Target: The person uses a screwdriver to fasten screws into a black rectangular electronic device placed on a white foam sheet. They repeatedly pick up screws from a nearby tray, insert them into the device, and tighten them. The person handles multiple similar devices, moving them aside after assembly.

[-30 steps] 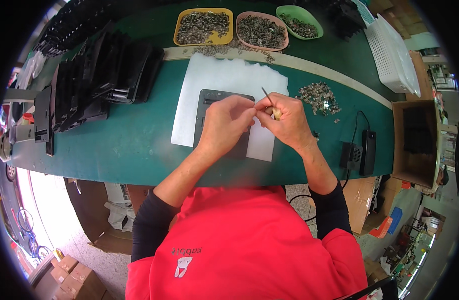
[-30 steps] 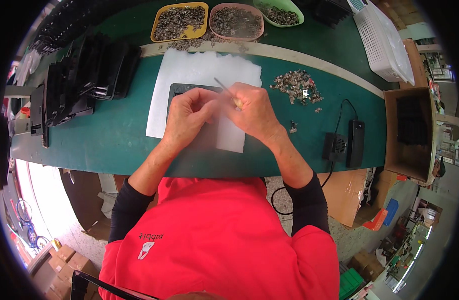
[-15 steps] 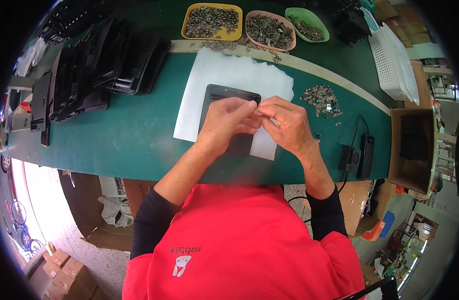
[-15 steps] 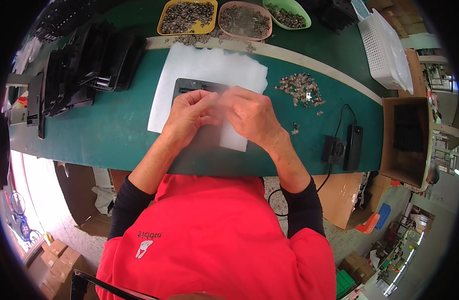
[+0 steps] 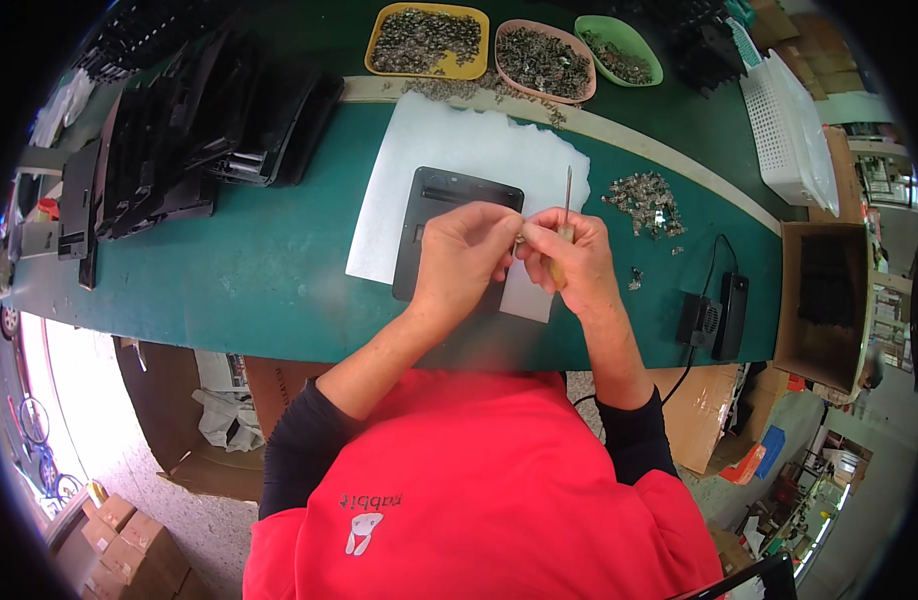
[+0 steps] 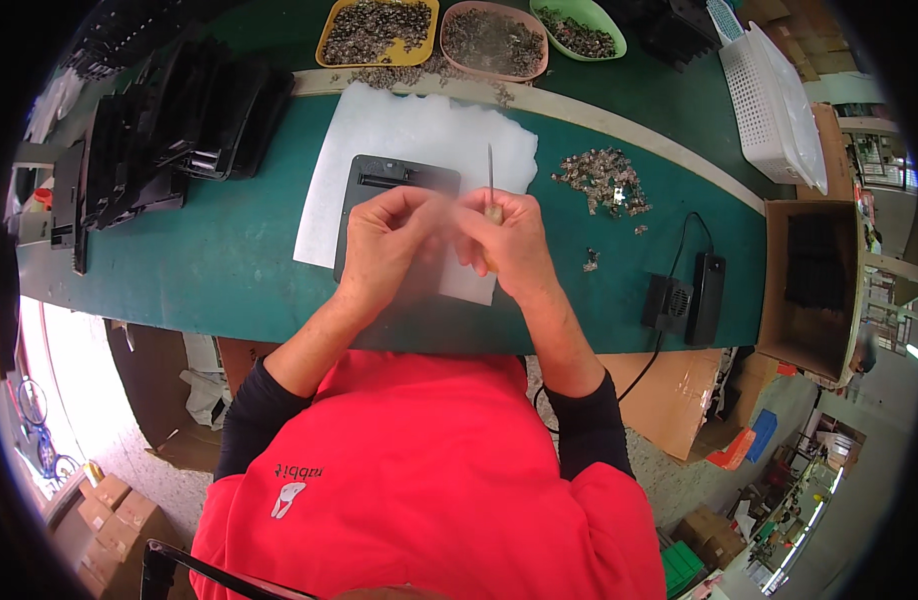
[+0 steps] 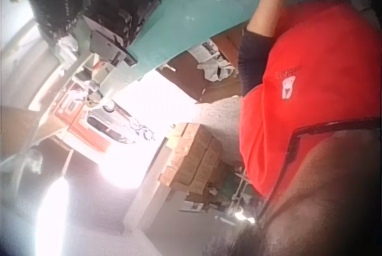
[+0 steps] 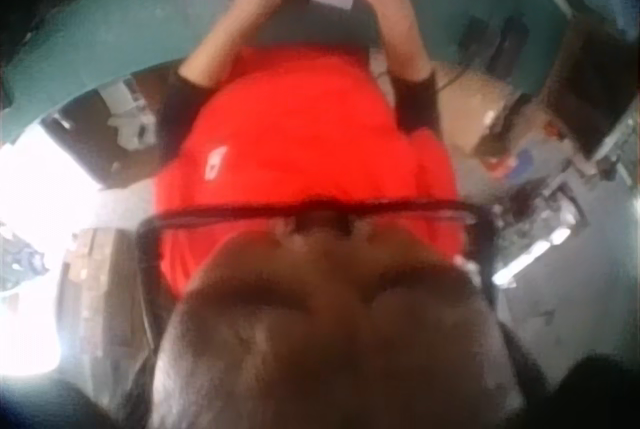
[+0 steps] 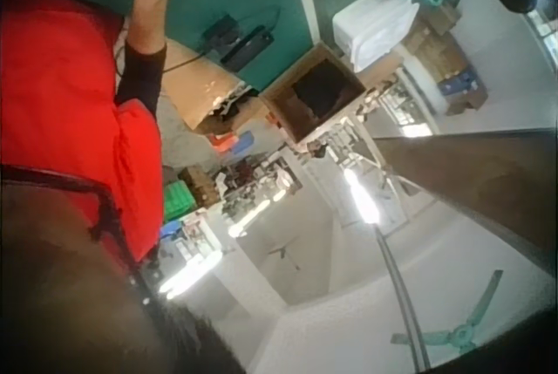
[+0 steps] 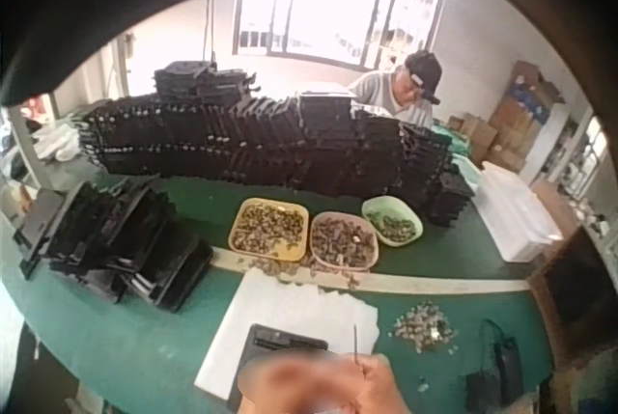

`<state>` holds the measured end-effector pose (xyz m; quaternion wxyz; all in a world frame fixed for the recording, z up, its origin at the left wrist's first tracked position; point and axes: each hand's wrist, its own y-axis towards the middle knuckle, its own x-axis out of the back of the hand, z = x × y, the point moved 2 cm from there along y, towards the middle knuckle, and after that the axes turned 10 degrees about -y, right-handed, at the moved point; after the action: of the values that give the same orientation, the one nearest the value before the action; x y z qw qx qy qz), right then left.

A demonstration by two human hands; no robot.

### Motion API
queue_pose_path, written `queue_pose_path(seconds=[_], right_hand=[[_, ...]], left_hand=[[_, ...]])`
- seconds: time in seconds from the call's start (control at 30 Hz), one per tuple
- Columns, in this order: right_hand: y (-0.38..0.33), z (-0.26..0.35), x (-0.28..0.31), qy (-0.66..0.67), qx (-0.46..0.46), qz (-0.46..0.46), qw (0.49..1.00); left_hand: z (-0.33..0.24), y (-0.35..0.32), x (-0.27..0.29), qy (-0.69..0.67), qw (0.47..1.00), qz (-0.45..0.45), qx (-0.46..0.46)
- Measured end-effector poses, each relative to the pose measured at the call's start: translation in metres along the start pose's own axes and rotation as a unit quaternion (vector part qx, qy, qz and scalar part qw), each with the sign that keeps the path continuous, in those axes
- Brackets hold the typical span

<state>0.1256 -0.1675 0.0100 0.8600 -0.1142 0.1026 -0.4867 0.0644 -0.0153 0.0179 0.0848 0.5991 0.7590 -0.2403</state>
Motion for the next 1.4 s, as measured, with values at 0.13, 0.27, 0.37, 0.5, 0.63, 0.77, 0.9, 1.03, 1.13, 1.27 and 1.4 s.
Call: queue_pose_path(seconds=[0.13,0.27,0.37,0.5,0.63,0.77,0.9,1.03,1.13,1.27,1.4], right_hand=[[-0.001,0.002,0.002,0.004,-0.006,0.011,1.0],[0.0,-0.003,0.004,-0.053,-0.021,-0.071,0.996],[0.0,-0.006,0.004,-0.101,-0.036,-0.099,0.989],[0.008,-0.007,0.004,-0.182,-0.024,-0.102,0.978],[0.022,-0.001,0.009,-0.181,-0.005,-0.113,0.977],[0.032,0.008,0.013,-0.255,0.001,-0.098,0.962],[0.041,0.004,0.016,-0.356,0.019,-0.096,0.929],[0.047,0.005,0.017,-0.408,0.067,-0.09,0.906],[0.05,0.009,0.014,-0.439,0.091,-0.082,0.89],[0.052,0.012,0.01,-0.502,0.137,-0.094,0.849],[0.05,0.017,-0.005,-0.544,0.189,-0.123,0.808]], left_hand=[[-0.002,0.0,0.003,0.112,0.991,0.032,-0.07],[-0.027,0.003,0.018,0.478,0.809,0.005,-0.341],[-0.033,0.02,0.04,0.585,0.722,0.032,-0.369],[-0.036,0.038,0.046,0.559,0.794,0.047,-0.235],[-0.037,0.031,0.033,0.49,0.861,-0.029,-0.133],[-0.018,0.027,0.032,0.527,0.815,-0.071,-0.229],[-0.006,0.023,0.035,0.532,0.784,-0.093,-0.306],[-0.005,0.025,0.036,0.521,0.799,-0.087,-0.288],[-0.005,0.024,0.036,0.514,0.804,-0.086,-0.288],[-0.005,0.025,0.036,0.512,0.806,-0.085,-0.284],[-0.003,0.026,0.039,0.514,0.805,-0.084,-0.285]])
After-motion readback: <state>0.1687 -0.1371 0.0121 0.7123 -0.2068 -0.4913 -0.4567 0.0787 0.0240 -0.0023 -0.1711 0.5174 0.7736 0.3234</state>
